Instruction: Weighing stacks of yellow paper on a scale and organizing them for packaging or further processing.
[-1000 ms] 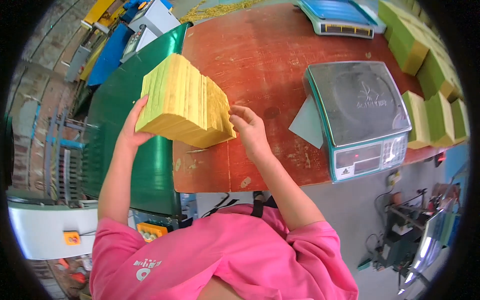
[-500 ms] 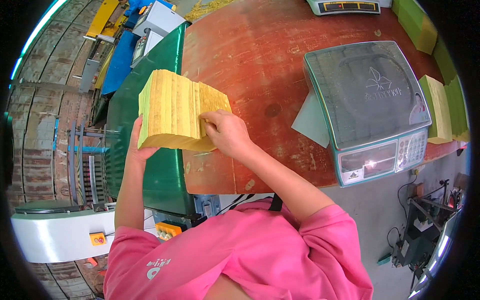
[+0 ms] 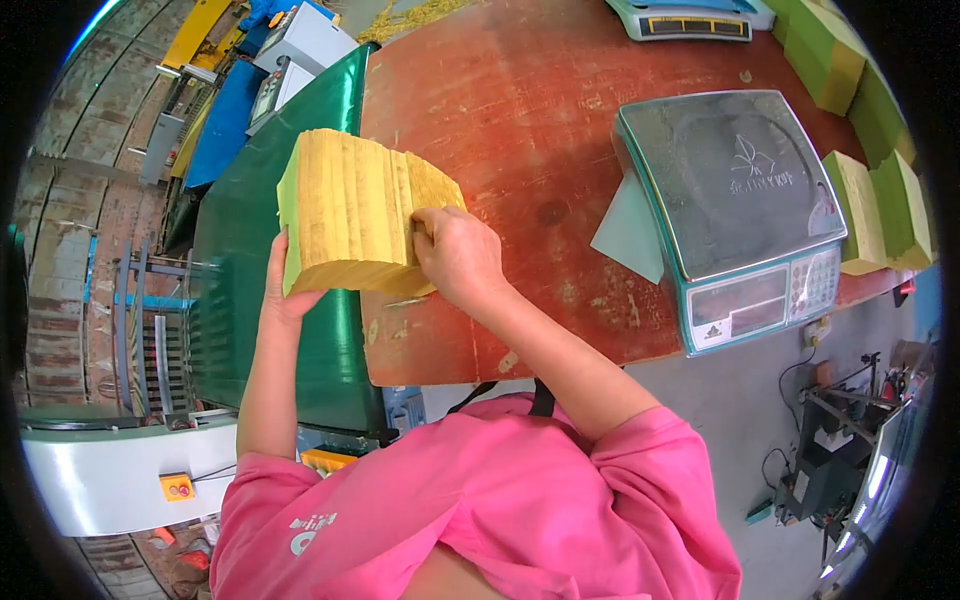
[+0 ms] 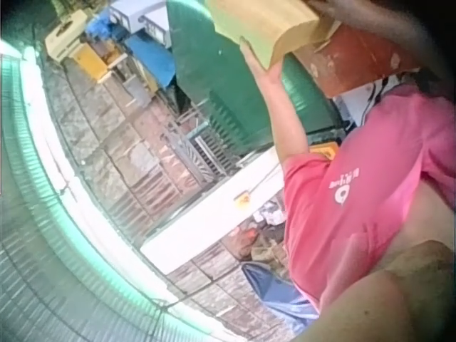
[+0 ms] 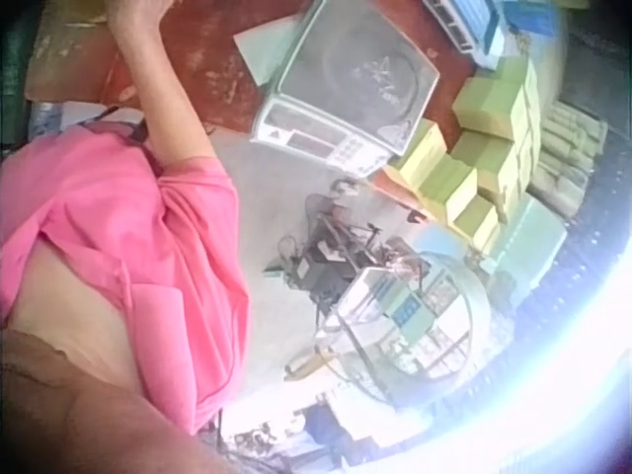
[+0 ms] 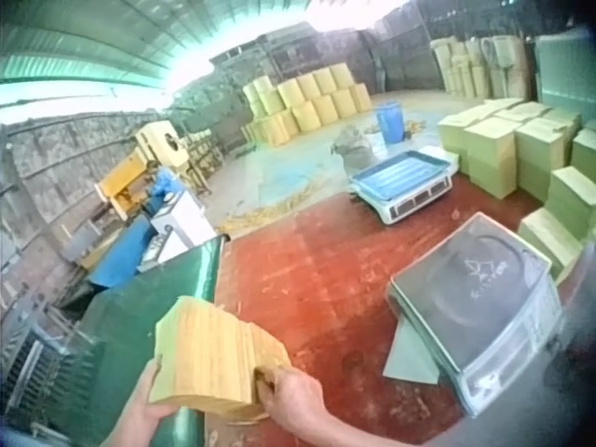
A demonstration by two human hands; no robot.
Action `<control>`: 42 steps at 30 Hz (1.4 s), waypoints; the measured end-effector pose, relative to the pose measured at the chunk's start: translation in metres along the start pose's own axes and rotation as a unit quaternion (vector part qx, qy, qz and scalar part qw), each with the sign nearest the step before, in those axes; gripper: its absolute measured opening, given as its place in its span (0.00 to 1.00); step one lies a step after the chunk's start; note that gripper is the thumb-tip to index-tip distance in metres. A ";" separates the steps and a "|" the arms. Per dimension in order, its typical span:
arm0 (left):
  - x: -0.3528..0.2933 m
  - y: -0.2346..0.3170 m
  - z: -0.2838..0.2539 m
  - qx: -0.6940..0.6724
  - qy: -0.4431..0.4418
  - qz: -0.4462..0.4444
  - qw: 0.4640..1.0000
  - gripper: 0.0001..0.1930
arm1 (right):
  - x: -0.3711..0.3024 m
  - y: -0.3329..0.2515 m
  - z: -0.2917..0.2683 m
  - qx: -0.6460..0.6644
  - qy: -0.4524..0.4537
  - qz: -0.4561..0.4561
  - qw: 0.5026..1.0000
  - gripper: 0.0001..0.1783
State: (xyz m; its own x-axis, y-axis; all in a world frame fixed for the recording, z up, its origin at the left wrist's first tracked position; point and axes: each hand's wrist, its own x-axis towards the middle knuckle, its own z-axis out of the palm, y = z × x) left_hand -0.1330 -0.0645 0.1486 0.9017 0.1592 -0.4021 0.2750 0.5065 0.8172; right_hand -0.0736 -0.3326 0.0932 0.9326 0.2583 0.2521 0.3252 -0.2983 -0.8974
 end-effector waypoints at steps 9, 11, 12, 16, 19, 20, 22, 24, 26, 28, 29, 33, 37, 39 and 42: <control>-0.027 0.001 0.043 -0.005 -0.066 0.051 0.997 0.24 | 0.017 -0.005 -0.003 0.123 -0.111 0.130 0.978 0.16; -0.018 0.006 0.045 -0.014 -0.071 0.057 0.996 0.24 | 0.022 -0.012 -0.004 0.190 -0.117 0.188 0.956 0.15; -0.012 0.009 0.047 0.003 -0.082 0.037 0.996 0.24 | 0.021 -0.013 0.000 0.215 -0.095 0.192 0.953 0.15; -0.022 0.033 0.053 0.075 -0.075 0.022 0.994 0.26 | 0.026 -0.028 0.001 0.205 -0.106 0.150 0.961 0.14; -0.030 0.048 0.053 0.150 -0.050 0.018 0.987 0.30 | 0.031 -0.041 0.005 0.215 -0.110 0.130 0.962 0.12; -0.028 0.050 0.052 0.151 -0.051 0.023 0.987 0.31 | 0.033 -0.045 0.005 0.216 -0.111 0.134 0.961 0.12; -0.029 0.052 0.059 0.155 -0.051 0.025 0.986 0.32 | 0.035 -0.051 0.003 0.239 -0.083 0.142 0.957 0.12; -0.033 0.053 0.069 0.157 -0.070 0.037 0.984 0.33 | 0.037 -0.050 -0.003 0.245 -0.076 0.143 0.956 0.11; -0.027 0.051 0.068 0.164 -0.062 0.030 0.984 0.33 | 0.041 -0.043 -0.006 0.257 -0.073 0.138 0.954 0.11; -0.025 0.047 0.067 0.170 -0.055 0.022 0.984 0.33 | 0.039 -0.038 -0.009 0.251 -0.078 0.143 0.954 0.11; -0.026 0.044 0.068 0.168 -0.056 0.017 0.984 0.33 | 0.037 -0.036 -0.010 0.242 -0.082 0.147 0.956 0.11; -0.023 0.032 0.062 0.156 -0.057 0.004 0.986 0.33 | 0.027 -0.027 -0.005 0.235 -0.083 0.179 0.952 0.11; -0.015 0.023 0.057 0.140 -0.069 0.001 0.988 0.32 | 0.024 -0.024 -0.003 0.242 -0.082 0.196 0.947 0.11; -0.014 0.021 0.056 0.127 -0.071 0.011 0.989 0.32 | 0.023 -0.023 -0.002 0.243 -0.082 0.197 0.946 0.11; -0.015 0.019 0.058 0.130 -0.071 0.011 0.989 0.31 | 0.022 -0.023 -0.004 0.235 -0.074 0.194 0.949 0.11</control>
State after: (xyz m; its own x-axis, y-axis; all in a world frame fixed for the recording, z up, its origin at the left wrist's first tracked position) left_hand -0.1218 -0.1069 0.1940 0.9413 0.0376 -0.3354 0.3140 0.2669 0.9111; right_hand -0.0603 -0.3234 0.1210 0.9242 0.3496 -0.1540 -0.1778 0.0369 -0.9834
